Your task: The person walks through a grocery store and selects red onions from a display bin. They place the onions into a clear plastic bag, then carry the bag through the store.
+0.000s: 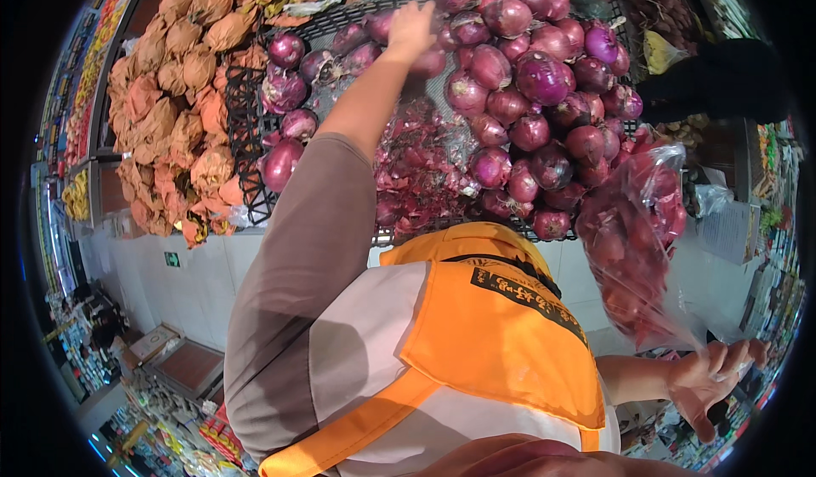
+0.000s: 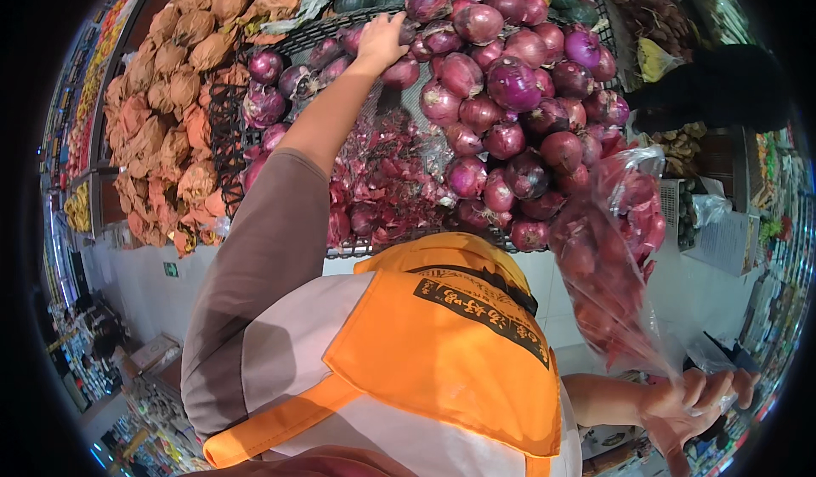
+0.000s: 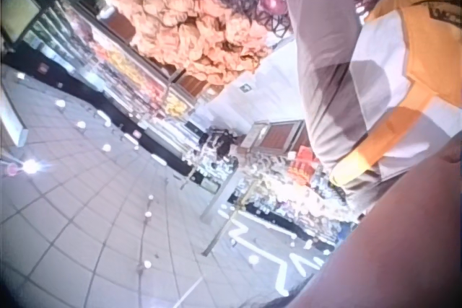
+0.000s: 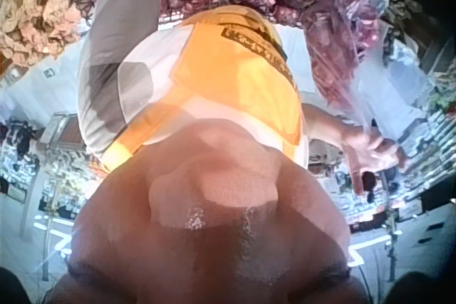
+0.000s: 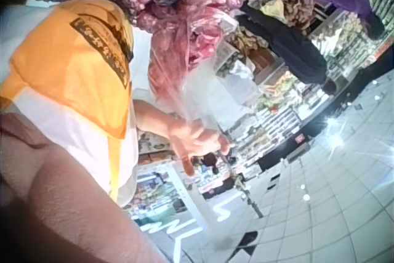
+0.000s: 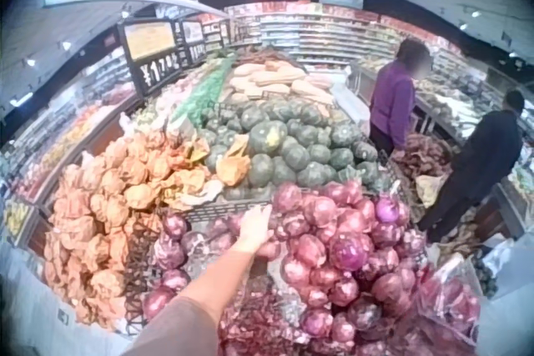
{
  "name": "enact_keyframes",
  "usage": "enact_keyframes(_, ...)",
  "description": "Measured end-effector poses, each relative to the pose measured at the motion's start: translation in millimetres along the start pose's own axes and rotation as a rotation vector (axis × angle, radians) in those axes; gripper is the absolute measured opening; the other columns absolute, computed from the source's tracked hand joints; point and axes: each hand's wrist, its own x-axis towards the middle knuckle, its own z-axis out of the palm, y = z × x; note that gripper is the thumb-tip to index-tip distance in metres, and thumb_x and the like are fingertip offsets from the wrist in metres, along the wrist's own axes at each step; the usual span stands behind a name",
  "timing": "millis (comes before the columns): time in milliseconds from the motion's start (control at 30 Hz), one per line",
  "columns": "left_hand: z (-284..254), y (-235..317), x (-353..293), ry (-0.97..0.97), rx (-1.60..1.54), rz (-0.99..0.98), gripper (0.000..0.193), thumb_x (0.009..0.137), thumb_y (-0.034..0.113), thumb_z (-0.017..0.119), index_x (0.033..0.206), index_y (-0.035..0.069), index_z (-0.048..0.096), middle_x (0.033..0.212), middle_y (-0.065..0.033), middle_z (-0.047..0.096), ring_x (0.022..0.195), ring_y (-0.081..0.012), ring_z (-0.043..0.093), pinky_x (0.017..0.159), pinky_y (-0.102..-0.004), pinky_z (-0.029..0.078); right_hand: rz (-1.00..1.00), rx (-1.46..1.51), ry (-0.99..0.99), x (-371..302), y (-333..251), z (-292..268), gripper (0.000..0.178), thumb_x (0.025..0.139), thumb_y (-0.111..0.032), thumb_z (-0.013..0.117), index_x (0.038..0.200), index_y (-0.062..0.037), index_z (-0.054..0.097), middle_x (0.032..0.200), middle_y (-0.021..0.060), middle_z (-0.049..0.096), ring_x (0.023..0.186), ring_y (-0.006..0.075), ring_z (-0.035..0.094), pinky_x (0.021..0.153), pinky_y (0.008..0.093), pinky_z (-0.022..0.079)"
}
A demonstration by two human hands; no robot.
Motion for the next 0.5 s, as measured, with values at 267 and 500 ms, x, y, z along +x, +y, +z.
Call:
enact_keyframes(267, -41, 18, -87, 0.082, -1.932, -0.126, 0.053, 0.097, 0.042, 0.056, 0.133, 0.004, 0.058, 0.116, -0.0200, 0.070, 0.094, -0.0273, 0.072, 0.079, -0.0372, 0.060, 0.015, -0.016, 0.080, -37, 5, -2, 0.141, 0.050, -0.024, 0.103, 0.150, 0.0051, 0.008, 0.129, 0.0074, 0.039, 0.091, 0.0191, 0.044, 0.073, 0.0355, 0.033)
enact_keyframes(500, -116, 64, -161, -0.295, -2.544, 0.035, 0.071, 0.097, 0.065, 0.041, 0.131, 0.006, 0.061, 0.118, -0.0207, 0.069, 0.081, -0.0270, 0.061, 0.063, -0.0359, 0.049, 0.028, 0.016, 0.019, -63, -11, -8, 0.133, 0.043, -0.031, 0.107, 0.139, 0.0039, 0.023, 0.129, 0.0098, 0.043, 0.098, 0.0229, 0.045, 0.081, 0.0354, 0.035)
